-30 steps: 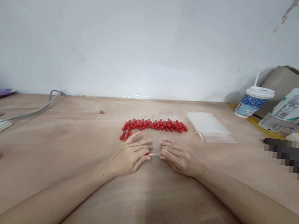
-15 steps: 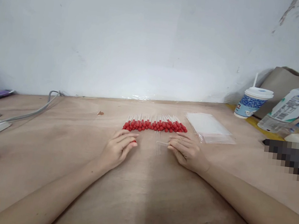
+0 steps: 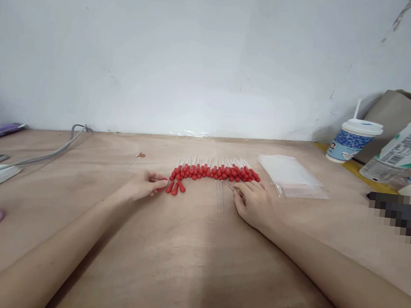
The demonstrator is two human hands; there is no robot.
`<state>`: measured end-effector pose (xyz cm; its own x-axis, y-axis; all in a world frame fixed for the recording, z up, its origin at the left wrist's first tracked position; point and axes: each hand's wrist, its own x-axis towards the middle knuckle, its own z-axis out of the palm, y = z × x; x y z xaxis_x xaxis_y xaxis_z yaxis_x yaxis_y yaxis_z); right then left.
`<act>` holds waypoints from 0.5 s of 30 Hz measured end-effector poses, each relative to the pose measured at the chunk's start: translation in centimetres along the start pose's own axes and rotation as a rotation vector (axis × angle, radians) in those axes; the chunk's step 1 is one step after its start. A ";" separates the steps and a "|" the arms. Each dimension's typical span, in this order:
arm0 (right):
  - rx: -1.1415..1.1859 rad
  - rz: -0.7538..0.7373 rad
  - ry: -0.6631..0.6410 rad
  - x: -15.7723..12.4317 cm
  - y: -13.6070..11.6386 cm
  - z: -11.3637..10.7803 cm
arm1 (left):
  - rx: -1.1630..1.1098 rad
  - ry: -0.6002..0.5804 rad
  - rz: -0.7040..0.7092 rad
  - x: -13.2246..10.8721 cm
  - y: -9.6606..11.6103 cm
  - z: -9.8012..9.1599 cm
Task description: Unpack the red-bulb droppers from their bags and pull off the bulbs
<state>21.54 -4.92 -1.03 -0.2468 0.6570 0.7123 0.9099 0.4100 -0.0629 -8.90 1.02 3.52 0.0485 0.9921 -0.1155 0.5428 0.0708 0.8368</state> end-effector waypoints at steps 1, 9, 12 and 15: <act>0.003 0.001 -0.002 0.0 -0.2 0.0 | -0.006 -0.004 0.013 0.2 -0.3 0.2; 0.030 0.004 -0.043 -0.1 -1.3 0.5 | 0.090 0.183 0.170 0.7 -1.8 2.0; 0.032 0.007 -0.063 0.0 -1.6 0.5 | 0.133 0.264 0.231 0.6 -1.9 2.4; 0.031 0.017 -0.100 0.1 -1.8 0.4 | 0.159 0.292 0.239 0.6 -1.9 2.6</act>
<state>19.75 -5.38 -1.13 -0.2645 0.7232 0.6380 0.9039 0.4165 -0.0974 -7.77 1.17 0.49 -0.0386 0.9679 0.2484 0.6692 -0.1596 0.7258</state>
